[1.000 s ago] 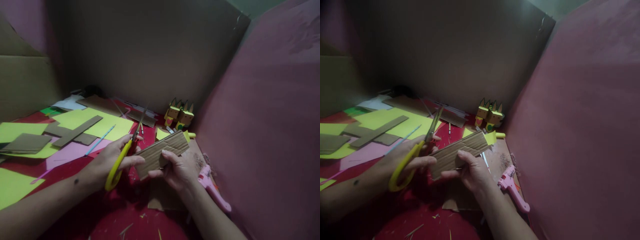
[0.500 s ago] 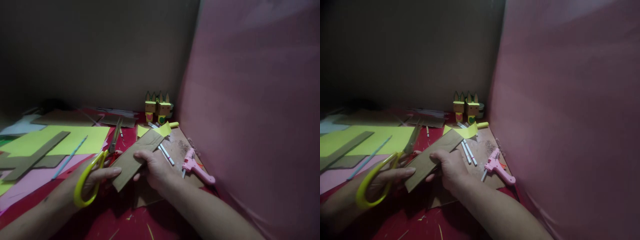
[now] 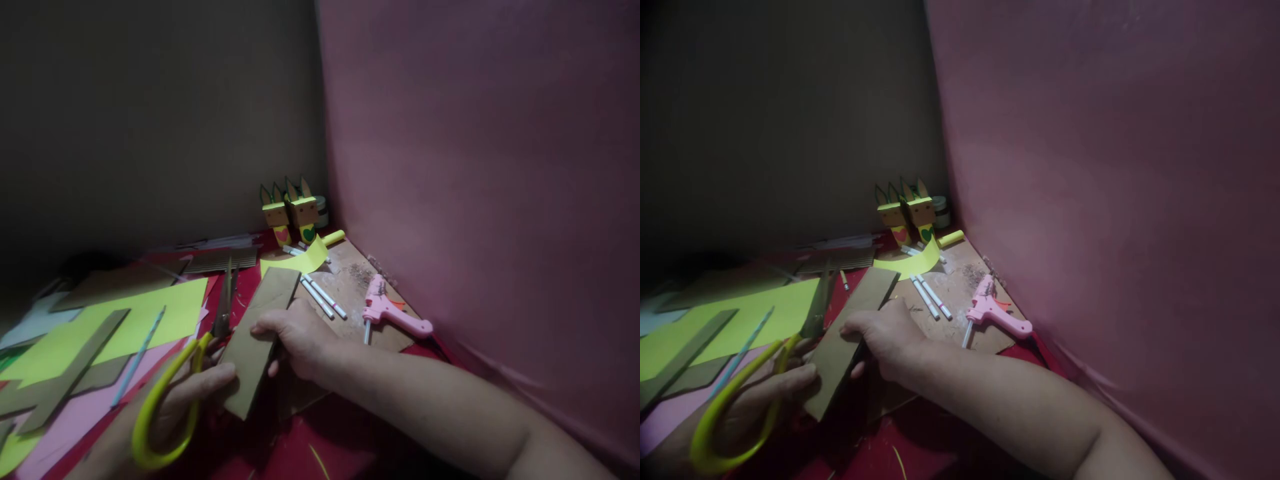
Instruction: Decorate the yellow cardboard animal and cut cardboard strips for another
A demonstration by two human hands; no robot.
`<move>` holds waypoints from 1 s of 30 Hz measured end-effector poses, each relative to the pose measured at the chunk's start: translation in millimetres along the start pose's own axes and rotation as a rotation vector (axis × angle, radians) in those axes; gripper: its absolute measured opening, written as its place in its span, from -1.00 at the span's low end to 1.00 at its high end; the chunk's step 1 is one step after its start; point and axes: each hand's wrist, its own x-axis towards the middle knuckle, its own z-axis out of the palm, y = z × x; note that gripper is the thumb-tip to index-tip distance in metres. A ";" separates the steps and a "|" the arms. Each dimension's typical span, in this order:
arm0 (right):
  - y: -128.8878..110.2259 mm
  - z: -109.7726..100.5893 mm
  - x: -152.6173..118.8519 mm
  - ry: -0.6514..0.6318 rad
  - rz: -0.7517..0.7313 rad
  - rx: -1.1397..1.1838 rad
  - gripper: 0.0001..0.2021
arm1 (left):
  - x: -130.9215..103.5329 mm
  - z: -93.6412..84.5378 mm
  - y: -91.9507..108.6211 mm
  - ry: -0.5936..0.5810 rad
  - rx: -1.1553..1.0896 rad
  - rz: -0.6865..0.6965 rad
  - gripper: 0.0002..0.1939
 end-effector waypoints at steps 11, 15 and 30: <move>-5.5 0.3 -8.5 -0.146 -0.144 -0.060 -0.77 | -4.6 -7.0 -0.9 0.302 -0.196 -0.046 -0.68; -13.2 -3.2 -8.2 -0.240 -0.279 0.015 -0.76 | -6.2 -8.2 -0.6 0.296 -0.297 -0.094 -0.64; -12.5 -18.9 11.9 -0.278 -0.330 0.071 -0.35 | -13.2 18.1 22.7 0.147 -0.396 -0.070 -0.68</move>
